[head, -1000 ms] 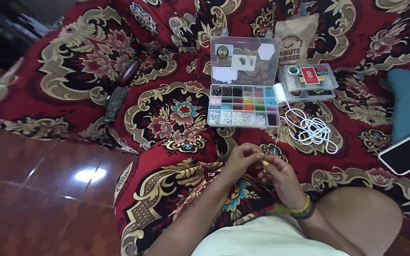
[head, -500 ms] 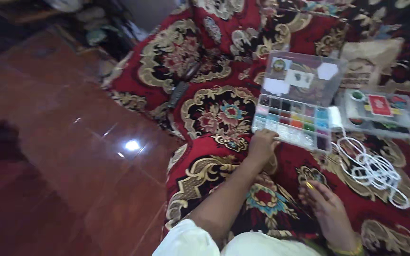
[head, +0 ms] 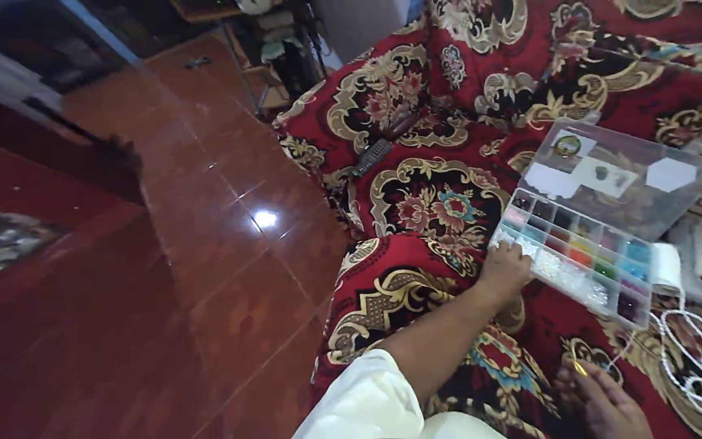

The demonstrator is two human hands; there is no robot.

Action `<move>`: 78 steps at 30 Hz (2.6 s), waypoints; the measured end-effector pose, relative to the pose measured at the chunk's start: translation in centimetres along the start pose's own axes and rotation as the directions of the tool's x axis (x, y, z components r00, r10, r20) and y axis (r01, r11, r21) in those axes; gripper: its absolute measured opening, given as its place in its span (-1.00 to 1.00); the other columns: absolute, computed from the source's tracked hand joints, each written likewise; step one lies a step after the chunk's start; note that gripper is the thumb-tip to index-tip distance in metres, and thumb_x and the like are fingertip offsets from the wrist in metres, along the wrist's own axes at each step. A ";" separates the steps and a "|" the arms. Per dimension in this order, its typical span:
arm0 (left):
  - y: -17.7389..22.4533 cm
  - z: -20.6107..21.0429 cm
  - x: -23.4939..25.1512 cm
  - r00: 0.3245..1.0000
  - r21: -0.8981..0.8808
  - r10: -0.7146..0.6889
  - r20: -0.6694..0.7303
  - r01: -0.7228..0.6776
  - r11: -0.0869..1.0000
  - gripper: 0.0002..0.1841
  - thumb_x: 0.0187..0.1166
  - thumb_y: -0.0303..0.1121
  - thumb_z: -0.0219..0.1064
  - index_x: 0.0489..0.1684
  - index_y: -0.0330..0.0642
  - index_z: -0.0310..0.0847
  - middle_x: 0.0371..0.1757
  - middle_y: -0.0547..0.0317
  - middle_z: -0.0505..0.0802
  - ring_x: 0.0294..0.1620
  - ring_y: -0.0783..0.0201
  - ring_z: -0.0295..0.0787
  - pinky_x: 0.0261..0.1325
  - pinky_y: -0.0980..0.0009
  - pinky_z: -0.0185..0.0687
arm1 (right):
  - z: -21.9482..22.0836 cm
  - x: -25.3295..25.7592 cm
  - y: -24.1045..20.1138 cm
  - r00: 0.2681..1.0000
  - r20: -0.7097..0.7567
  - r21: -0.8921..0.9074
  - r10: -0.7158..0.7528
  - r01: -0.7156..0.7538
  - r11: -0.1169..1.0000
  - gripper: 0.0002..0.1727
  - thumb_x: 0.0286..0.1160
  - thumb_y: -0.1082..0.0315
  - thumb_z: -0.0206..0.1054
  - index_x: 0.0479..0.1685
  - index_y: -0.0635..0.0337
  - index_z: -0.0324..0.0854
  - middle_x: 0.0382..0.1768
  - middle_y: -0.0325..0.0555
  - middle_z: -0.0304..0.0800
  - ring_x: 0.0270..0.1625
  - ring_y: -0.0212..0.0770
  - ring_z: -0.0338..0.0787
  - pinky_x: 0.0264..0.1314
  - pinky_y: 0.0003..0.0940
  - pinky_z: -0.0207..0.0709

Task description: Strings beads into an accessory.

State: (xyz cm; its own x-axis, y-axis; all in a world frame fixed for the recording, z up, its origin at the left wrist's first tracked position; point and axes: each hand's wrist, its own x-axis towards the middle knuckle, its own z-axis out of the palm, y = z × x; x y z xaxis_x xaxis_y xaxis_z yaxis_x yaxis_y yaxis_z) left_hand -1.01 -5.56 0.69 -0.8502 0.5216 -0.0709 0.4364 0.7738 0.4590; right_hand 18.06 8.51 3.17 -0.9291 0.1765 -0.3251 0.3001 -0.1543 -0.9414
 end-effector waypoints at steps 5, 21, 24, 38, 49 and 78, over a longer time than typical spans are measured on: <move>0.0 -0.1 -0.2 1.000 -0.029 -0.005 -0.012 0.005 1.000 -0.66 0.68 -0.34 0.29 0.29 -0.36 0.68 0.41 -0.27 0.68 0.51 -0.28 0.51 0.47 -0.15 0.46 | 0.0 -0.1 -0.1 1.000 0.001 0.023 -0.002 0.002 1.000 -0.75 0.76 0.48 -0.02 -0.07 0.15 0.61 -0.37 -0.42 0.85 -0.34 -0.47 0.84 -0.20 -0.52 0.77; -0.1 -0.3 0.2 0.998 -0.142 -0.039 -0.041 0.032 0.989 -0.71 0.68 -0.47 0.25 0.28 -0.34 0.65 0.30 -0.27 0.72 0.44 -0.29 0.56 0.37 -0.10 0.56 | -0.2 -0.3 0.2 0.999 0.035 0.080 -0.025 0.022 0.997 -0.70 0.76 0.49 -0.05 -0.09 0.09 0.65 -0.32 -0.41 0.89 -0.31 -0.47 0.86 -0.19 -0.54 0.77; -0.3 -0.3 0.3 0.995 -0.217 -0.050 -0.081 0.031 0.976 -0.75 0.68 -0.46 0.27 0.20 -0.35 0.69 0.26 -0.26 0.74 0.44 -0.26 0.58 0.43 -0.05 0.54 | -0.2 -0.4 0.2 1.000 0.014 0.079 -0.027 0.026 0.997 -0.70 0.77 0.49 -0.06 -0.07 0.12 0.64 -0.32 -0.40 0.88 -0.32 -0.46 0.86 -0.19 -0.52 0.79; 3.0 0.1 -2.4 0.896 -0.872 0.076 0.438 0.403 0.278 -0.71 0.71 -0.46 0.24 0.30 -0.39 0.57 -0.03 0.11 0.80 -0.14 0.42 0.72 0.05 0.42 0.67 | -0.8 -0.1 0.5 0.913 -0.284 -0.034 -0.294 0.296 0.954 -0.79 0.63 0.47 0.14 -0.03 0.21 0.71 -0.13 -0.29 0.93 -0.20 -0.44 0.88 -0.22 -0.55 0.77; 1.2 0.7 -2.4 0.737 -0.823 0.371 0.565 0.469 0.321 -0.86 0.68 -0.52 0.19 -0.20 -0.10 0.66 -0.34 0.46 0.82 -0.34 0.56 0.75 -0.12 0.54 0.71 | 0.9 -0.1 0.0 0.978 -0.144 0.014 -0.153 0.157 0.988 -0.82 0.58 0.51 0.23 -0.10 0.35 0.76 -0.45 -0.23 0.86 -0.48 -0.42 0.82 -0.36 -0.51 0.78; 0.7 0.8 -2.3 0.697 -0.816 0.424 0.578 0.494 0.300 -0.82 0.68 -0.57 0.18 -0.20 -0.11 0.68 -0.33 0.43 0.87 -0.28 0.52 0.82 -0.02 0.51 0.76 | 0.9 0.1 0.4 0.978 -0.124 -0.062 -0.169 0.163 0.985 -0.85 0.56 0.50 0.20 -0.26 0.29 0.69 -0.52 -0.24 0.84 -0.56 -0.42 0.79 -0.47 -0.53 0.73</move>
State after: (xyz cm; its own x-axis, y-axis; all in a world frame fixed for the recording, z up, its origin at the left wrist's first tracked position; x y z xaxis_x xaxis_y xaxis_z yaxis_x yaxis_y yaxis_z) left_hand 1.46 -5.95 0.45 -0.2375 0.8993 -0.3671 -0.5292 0.1971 0.8253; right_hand 17.89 7.56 2.79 -0.9324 0.3192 -0.1696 0.1577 -0.0630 -0.9855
